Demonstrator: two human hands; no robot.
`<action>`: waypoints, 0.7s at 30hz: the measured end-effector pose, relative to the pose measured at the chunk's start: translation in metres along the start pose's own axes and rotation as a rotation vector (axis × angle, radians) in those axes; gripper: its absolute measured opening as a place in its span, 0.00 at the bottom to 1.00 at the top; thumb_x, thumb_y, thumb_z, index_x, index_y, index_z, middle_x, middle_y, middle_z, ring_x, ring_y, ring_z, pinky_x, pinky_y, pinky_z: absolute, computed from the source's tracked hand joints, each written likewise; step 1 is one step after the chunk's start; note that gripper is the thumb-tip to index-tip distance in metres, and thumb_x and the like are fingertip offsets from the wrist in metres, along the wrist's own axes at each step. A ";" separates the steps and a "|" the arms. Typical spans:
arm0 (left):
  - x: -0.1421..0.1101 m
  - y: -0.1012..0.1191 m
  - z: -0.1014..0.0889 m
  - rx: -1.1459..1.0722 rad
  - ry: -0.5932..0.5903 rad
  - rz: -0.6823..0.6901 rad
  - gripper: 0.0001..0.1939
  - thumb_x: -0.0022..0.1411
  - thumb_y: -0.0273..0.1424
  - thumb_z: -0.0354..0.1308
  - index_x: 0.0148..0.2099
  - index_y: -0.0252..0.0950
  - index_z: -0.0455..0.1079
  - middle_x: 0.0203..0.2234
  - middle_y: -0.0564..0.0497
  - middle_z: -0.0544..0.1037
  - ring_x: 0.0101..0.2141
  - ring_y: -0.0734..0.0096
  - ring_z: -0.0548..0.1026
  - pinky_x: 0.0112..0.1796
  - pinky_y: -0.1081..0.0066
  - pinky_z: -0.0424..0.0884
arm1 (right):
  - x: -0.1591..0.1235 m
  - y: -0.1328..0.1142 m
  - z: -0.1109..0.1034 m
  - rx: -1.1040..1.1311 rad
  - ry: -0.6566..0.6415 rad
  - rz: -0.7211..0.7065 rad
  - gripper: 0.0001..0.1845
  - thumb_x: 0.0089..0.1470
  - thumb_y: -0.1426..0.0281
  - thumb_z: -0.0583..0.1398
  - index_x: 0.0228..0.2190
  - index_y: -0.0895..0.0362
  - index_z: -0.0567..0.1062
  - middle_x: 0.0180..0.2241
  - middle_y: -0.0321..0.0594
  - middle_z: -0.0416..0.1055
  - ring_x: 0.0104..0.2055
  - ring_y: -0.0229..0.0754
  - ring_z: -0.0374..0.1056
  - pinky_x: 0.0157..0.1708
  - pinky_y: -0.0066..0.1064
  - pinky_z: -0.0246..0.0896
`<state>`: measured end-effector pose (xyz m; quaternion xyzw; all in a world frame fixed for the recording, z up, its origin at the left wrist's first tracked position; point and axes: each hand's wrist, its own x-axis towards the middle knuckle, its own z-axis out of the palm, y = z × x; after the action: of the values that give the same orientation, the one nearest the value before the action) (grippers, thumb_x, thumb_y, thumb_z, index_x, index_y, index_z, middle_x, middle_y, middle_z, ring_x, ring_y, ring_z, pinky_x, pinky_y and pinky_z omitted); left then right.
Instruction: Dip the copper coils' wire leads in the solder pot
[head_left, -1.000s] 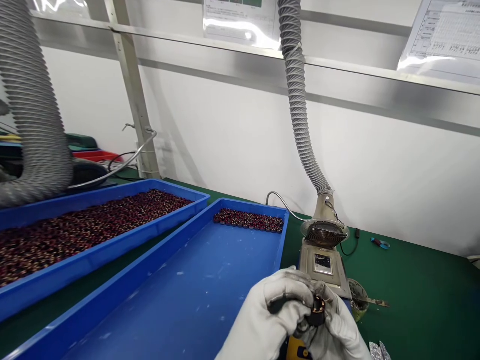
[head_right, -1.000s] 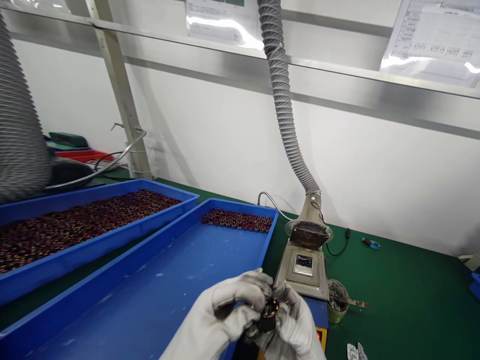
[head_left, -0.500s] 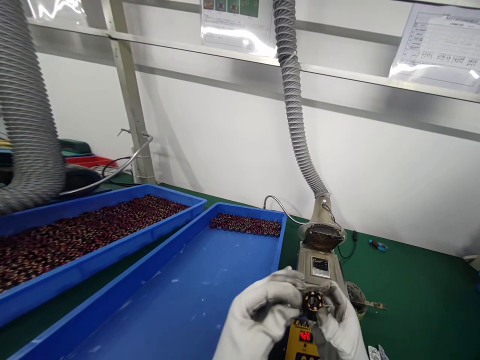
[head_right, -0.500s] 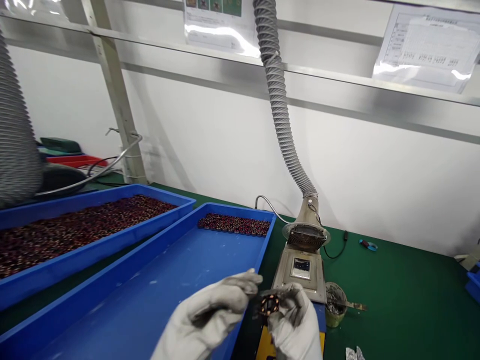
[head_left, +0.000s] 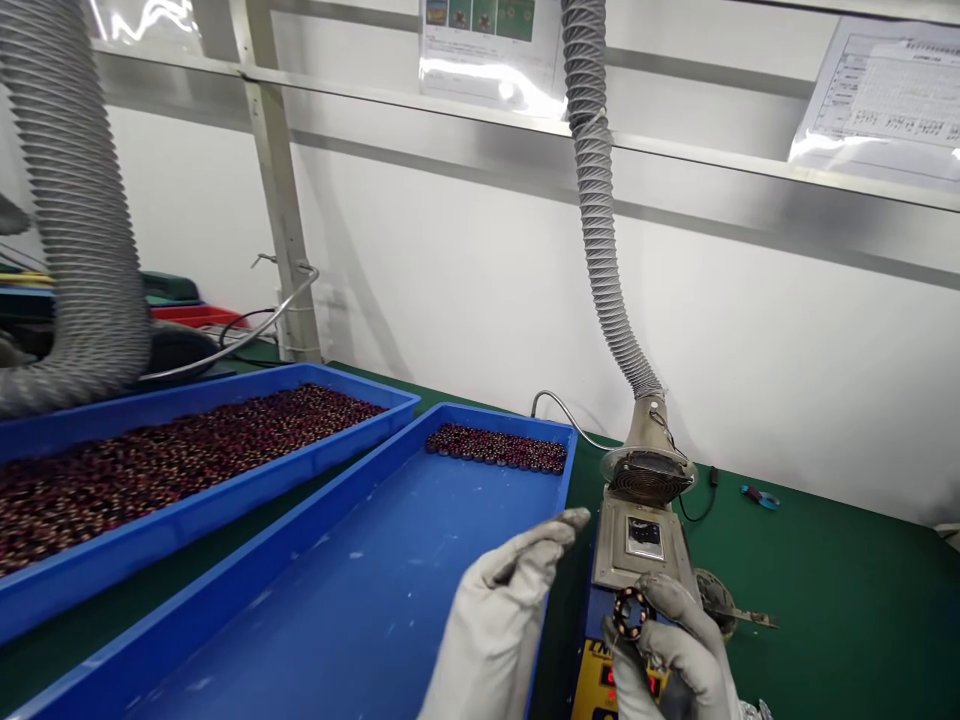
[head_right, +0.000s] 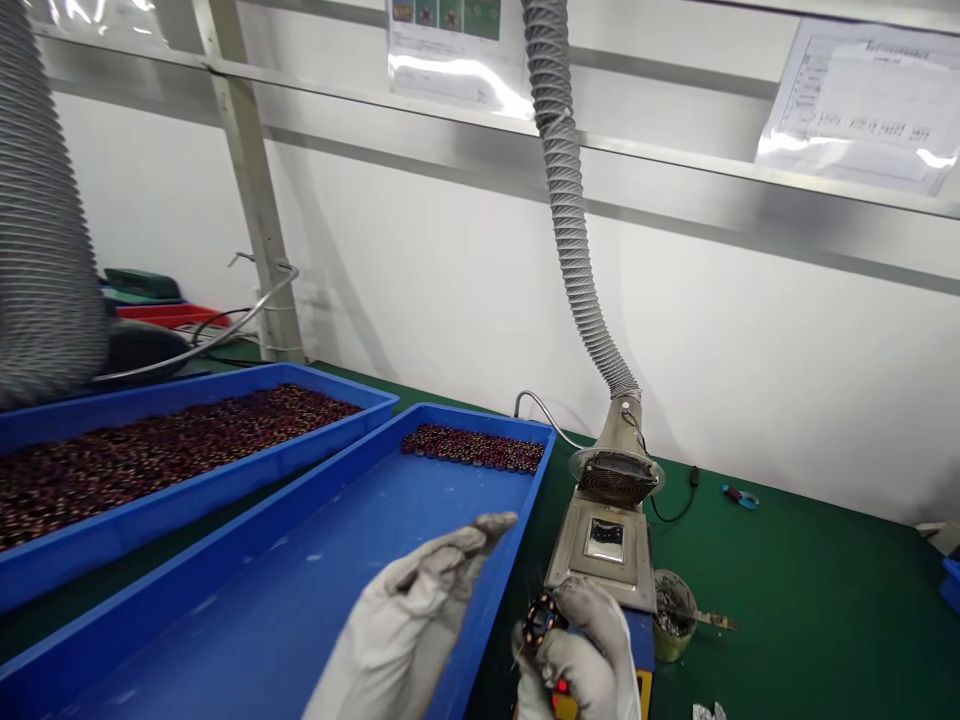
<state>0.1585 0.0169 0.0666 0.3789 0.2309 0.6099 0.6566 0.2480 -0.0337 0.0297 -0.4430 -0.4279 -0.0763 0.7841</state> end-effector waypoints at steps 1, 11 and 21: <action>0.001 0.004 0.000 0.053 -0.027 -0.033 0.10 0.39 0.29 0.64 0.29 0.39 0.76 0.27 0.54 0.80 0.31 0.70 0.76 0.36 0.75 0.71 | 0.001 0.001 0.000 0.001 0.020 -0.014 0.16 0.33 0.80 0.66 0.25 0.48 0.76 0.33 0.36 0.73 0.37 0.44 0.68 0.37 0.34 0.62; -0.005 0.018 0.011 0.109 0.110 -0.031 0.08 0.35 0.22 0.60 0.23 0.36 0.75 0.21 0.53 0.80 0.25 0.72 0.75 0.29 0.79 0.72 | -0.003 0.007 0.001 -0.106 -0.076 -0.221 0.07 0.46 0.77 0.58 0.26 0.53 0.72 0.36 0.40 0.70 0.41 0.44 0.66 0.38 0.36 0.62; -0.007 0.017 0.015 0.135 0.015 -0.202 0.10 0.38 0.25 0.64 0.29 0.32 0.74 0.22 0.50 0.80 0.25 0.72 0.75 0.28 0.78 0.71 | -0.005 0.012 -0.002 -0.178 -0.176 -0.309 0.11 0.45 0.81 0.56 0.28 0.54 0.68 0.39 0.40 0.66 0.43 0.42 0.64 0.39 0.33 0.62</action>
<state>0.1584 0.0062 0.0875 0.3923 0.3134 0.5266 0.6859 0.2523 -0.0294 0.0183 -0.4447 -0.5495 -0.1945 0.6801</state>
